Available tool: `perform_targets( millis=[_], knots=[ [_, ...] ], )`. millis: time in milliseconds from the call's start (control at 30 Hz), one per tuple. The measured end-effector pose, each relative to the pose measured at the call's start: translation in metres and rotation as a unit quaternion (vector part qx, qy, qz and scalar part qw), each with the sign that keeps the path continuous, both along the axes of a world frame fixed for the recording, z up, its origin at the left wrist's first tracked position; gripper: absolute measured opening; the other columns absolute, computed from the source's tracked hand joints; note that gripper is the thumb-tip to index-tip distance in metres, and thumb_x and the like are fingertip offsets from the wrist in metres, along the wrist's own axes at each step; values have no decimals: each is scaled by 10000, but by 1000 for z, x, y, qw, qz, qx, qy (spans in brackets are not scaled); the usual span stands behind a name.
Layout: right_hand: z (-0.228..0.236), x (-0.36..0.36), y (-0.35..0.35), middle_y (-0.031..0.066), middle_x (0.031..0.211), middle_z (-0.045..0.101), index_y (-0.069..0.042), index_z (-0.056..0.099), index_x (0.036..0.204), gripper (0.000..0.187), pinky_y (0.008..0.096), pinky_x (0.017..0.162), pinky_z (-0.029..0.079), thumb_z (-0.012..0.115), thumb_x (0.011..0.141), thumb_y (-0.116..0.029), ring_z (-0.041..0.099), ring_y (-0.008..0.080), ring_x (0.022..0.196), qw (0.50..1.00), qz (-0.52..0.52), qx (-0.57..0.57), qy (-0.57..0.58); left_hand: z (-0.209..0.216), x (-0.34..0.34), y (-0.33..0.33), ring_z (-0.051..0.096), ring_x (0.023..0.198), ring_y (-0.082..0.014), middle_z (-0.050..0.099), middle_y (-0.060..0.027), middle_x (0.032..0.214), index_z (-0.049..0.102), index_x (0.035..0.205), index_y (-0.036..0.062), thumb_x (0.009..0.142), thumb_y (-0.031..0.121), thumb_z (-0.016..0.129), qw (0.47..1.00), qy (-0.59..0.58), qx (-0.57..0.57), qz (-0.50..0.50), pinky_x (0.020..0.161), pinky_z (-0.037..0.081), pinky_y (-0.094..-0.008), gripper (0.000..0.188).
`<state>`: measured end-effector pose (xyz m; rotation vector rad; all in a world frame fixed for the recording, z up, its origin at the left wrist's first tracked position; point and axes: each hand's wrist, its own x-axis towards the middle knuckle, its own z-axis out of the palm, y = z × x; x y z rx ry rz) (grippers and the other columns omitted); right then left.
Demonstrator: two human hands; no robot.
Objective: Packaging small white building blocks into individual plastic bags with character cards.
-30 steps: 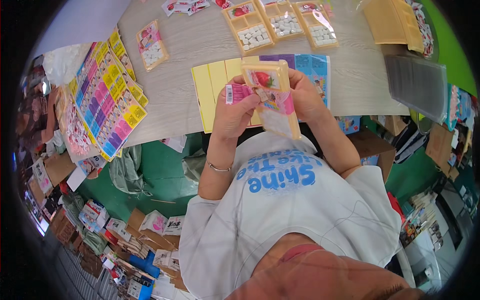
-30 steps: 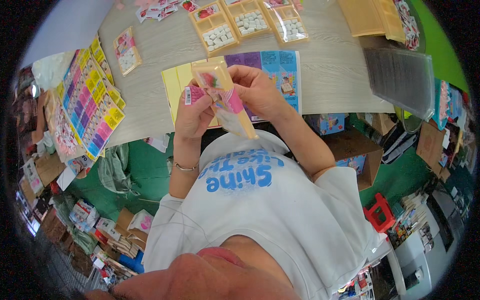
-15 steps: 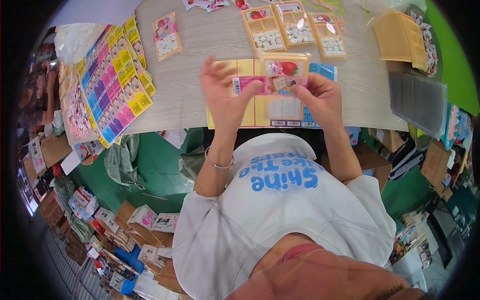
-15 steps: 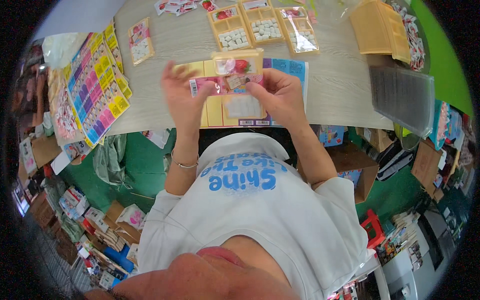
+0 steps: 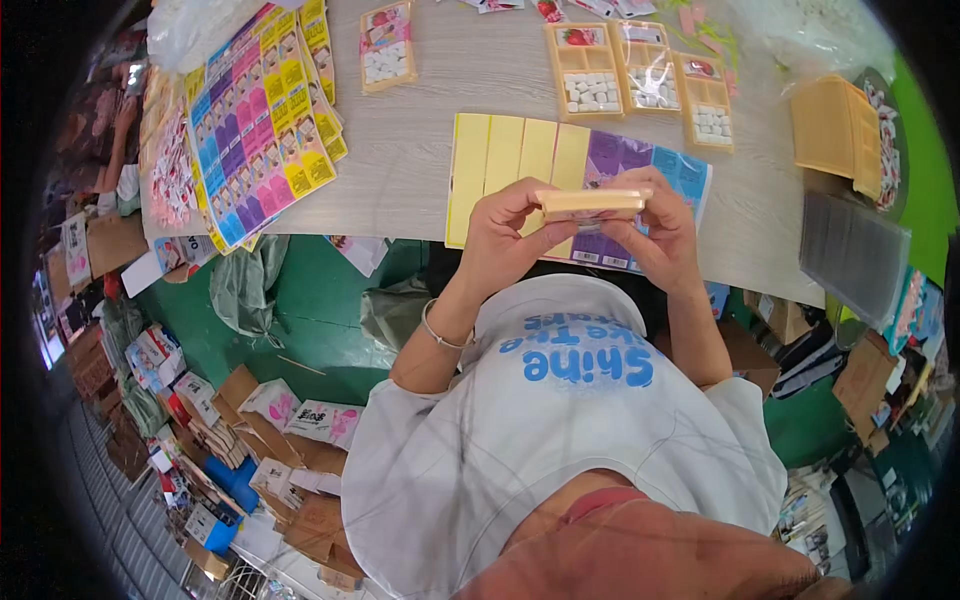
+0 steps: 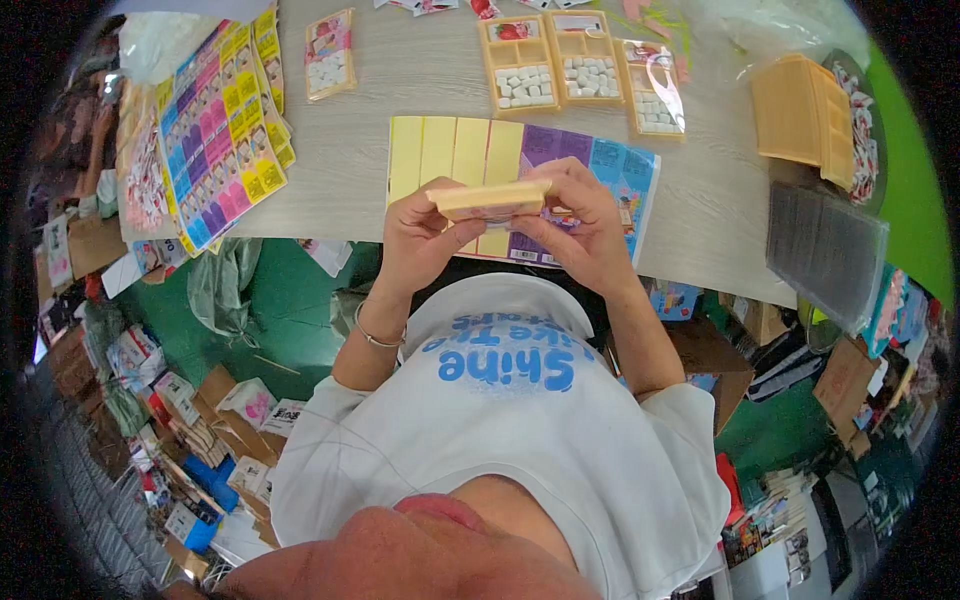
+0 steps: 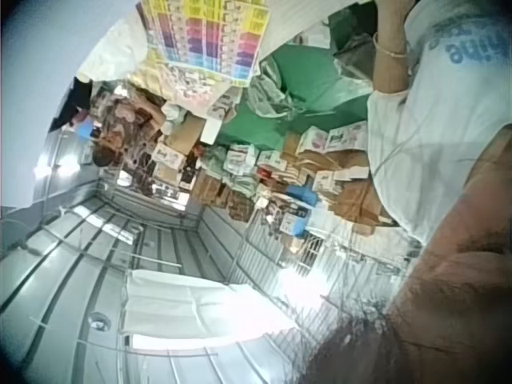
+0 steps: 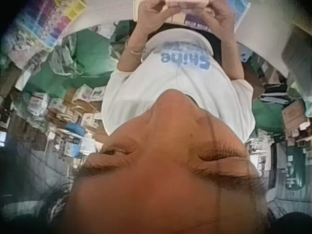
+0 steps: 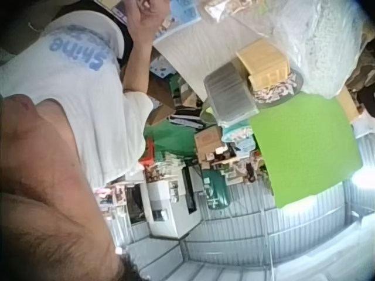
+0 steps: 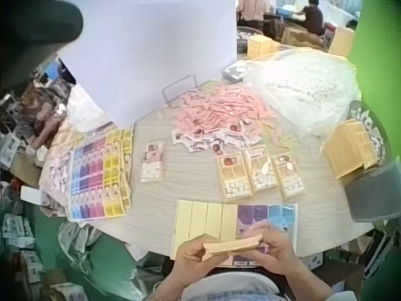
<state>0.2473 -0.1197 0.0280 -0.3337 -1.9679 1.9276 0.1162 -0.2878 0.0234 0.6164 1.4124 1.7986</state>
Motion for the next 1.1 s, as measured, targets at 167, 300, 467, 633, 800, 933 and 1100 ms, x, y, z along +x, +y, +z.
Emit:
perform_targets(
  millis=[167, 300, 467, 633, 800, 933, 1100],
  knots=[
    [-10, -13, -9, 67, 1040, 657, -9, 698, 1052, 176, 271, 876, 509, 661, 895, 62, 643, 152, 930, 996, 54, 61, -25, -6, -11, 0, 638, 937, -78, 713, -17, 1008, 699, 1093, 24, 877, -17, 738, 997, 60, -6, -40, 834, 524, -246, 223],
    [-18, -30, -25, 62, 1048, 660, 4, 628, 1142, 227, 264, 868, 519, 626, 923, 63, 649, 134, 951, 991, -80, -105, 11, -8, -43, 16, 677, 921, -101, 726, -18, 1026, 695, 1107, 25, 911, 26, 717, 998, -2, -60, -6, 803, 557, -259, 198],
    [-32, -18, 18, 63, 1042, 674, -10, 591, 1199, 250, 273, 838, 530, 624, 952, 14, 653, 128, 929, 956, -266, -108, 58, -14, -196, 27, 681, 793, -122, 707, -59, 913, 665, 1099, -3, 898, 316, 774, 956, 125, -197, 180, 725, 564, -290, 393],
    [-42, -13, 40, 83, 1030, 672, -53, 632, 1206, 342, 379, 884, 499, 724, 880, -93, 630, 242, 986, 909, -105, 397, -75, -50, -291, 3, 683, 832, -198, 723, -87, 951, 661, 1151, 16, 900, 346, 746, 715, 521, -382, 265, 760, 535, -360, 423],
    [-57, -26, 31, 85, 1072, 635, -82, 649, 1204, 441, 455, 957, 419, 781, 802, -204, 551, 335, 1067, 842, -99, 507, -158, -56, -173, 42, 637, 1074, -303, 699, -117, 1129, 664, 1135, 99, 856, 346, 735, 691, 671, -238, 124, 879, 484, -512, 379],
    [-74, -33, 33, 52, 1054, 605, -128, 660, 1219, 443, 439, 941, 412, 776, 800, -213, 546, 307, 1036, 847, -83, 507, -137, -65, -50, 53, 561, 1146, -248, 663, -47, 1103, 699, 1057, 154, 859, 344, 723, 718, 651, -246, 1, 968, 379, -494, 276],
    [-79, -31, 37, 15, 1003, 604, -150, 694, 1178, 390, 400, 912, 431, 751, 792, -162, 558, 256, 1000, 824, -52, 561, -64, -85, -37, 49, 520, 1011, -254, 610, -7, 985, 682, 975, 175, 877, 318, 727, 751, 607, -252, 71, 924, 334, -442, 178]
  ],
)
